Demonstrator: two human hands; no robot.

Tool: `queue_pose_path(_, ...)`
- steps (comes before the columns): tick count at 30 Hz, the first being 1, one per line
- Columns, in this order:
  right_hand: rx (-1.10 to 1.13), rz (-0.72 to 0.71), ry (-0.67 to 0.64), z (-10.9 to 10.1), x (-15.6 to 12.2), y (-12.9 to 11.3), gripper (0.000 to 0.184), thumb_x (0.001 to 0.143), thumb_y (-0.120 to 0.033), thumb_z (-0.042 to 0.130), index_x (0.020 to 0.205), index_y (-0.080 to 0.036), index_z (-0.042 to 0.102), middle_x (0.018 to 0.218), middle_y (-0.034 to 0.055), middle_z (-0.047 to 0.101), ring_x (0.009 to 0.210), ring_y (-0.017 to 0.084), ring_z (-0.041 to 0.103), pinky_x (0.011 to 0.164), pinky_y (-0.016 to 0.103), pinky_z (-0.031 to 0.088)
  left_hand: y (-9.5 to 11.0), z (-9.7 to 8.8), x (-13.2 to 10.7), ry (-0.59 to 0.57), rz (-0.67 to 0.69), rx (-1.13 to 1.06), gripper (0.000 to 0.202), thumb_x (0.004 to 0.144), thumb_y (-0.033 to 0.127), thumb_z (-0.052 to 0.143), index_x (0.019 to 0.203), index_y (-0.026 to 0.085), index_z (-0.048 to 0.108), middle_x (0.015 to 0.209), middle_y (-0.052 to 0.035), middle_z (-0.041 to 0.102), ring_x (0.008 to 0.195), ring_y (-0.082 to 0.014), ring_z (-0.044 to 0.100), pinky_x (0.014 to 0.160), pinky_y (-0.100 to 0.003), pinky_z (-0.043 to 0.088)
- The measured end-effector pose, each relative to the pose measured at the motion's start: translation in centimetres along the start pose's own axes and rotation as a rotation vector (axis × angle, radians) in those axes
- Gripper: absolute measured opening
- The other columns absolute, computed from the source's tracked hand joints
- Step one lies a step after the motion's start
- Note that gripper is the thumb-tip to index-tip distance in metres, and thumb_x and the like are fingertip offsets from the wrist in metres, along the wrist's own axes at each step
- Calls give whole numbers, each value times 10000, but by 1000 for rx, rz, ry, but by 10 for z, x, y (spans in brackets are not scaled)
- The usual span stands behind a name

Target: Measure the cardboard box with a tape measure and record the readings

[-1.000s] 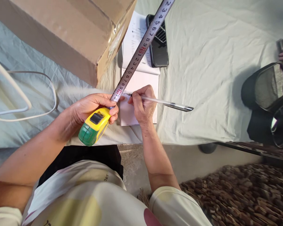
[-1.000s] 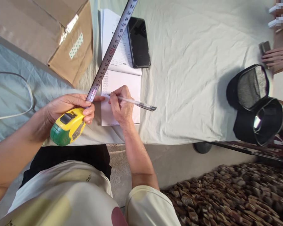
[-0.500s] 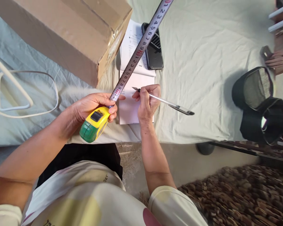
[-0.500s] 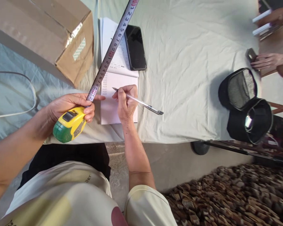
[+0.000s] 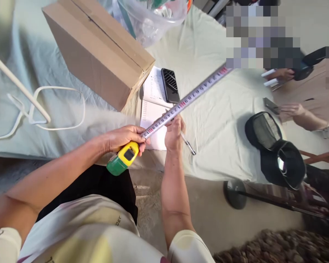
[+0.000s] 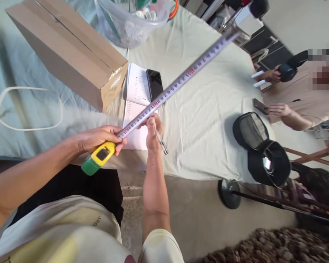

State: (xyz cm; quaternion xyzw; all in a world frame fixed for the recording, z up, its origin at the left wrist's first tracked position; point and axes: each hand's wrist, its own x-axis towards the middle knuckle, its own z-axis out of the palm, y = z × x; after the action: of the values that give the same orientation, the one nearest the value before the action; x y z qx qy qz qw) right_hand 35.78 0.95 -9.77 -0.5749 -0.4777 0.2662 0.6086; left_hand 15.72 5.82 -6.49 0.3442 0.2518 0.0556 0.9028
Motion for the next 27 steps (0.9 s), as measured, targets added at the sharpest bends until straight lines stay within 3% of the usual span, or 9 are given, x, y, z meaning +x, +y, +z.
queue_pose_path(3,18,1,-110,-4,-13,-16,458,863,-704,617,902,-250,660,569,-56,588,515,141,603,514,294,486,-9,12,-9,26,1,31,21,782,130,647,779,143,630,548,-40,635,485,-151,612,497,-225,474)
queue_pose_path(7,0,65,-70,4,-32,-38,330,884,-518,696,762,-231,589,564,-66,550,473,108,558,441,261,429,-28,26,-24,98,15,46,28,809,184,619,822,163,607,548,-24,629,483,-142,590,510,-227,473)
queue_pose_path(13,34,37,-153,18,-28,-49,344,873,-541,697,760,-240,575,567,-63,536,472,115,548,442,279,441,-52,27,-60,171,80,132,126,891,262,560,889,150,618,658,-15,641,582,-117,574,547,-200,427)
queue_pose_path(16,25,-25,-209,21,-5,-46,365,879,-609,662,842,-262,557,650,-46,595,623,162,644,596,323,541,-55,21,-86,256,97,179,187,942,295,522,888,147,624,666,2,618,568,-95,524,540,-193,393)
queue_pose_path(18,13,-80,-192,26,16,-39,464,814,-678,702,917,-283,481,886,-7,696,901,222,716,796,402,586,-58,15,-104,315,99,190,203,963,313,511,910,155,627,682,13,611,554,-86,493,530,-195,375)
queue_pose_path(20,-47,-111,-186,35,37,-27,659,681,-723,794,964,-300,375,1288,68,659,1228,284,648,983,508,549,-62,8,-121,382,101,181,212,972,338,515,936,163,629,701,14,620,551,-87,482,527,-201,366)
queue_pose_path(22,-150,-159,-183,49,54,-13,808,566,-779,827,998,-300,340,1486,156,509,1428,338,497,1110,594,459,-68,1,-135,448,113,165,220,968,362,534,942,166,631,699,7,629,573,-98,494,546,-208,373)
queue_pose_path(24,-224,-225,-192,66,63,1,903,503,-816,827,1049,-294,332,1534,211,412,1512,368,378,1175,633,381,-74,-6,-145,500,128,140,222,953,378,564,937,167,633,688,0,631,604,-112,514,570,-216,385)
queue_pose_path(27,-256,-258,-210,90,66,15,952,493,-809,835,1099,-290,316,1467,214,429,1441,378,433,1134,642,419,-83,-12,-155,557,120,79,230,924,404,605,939,176,632,678,-3,633,616,-129,537,582,-231,394)
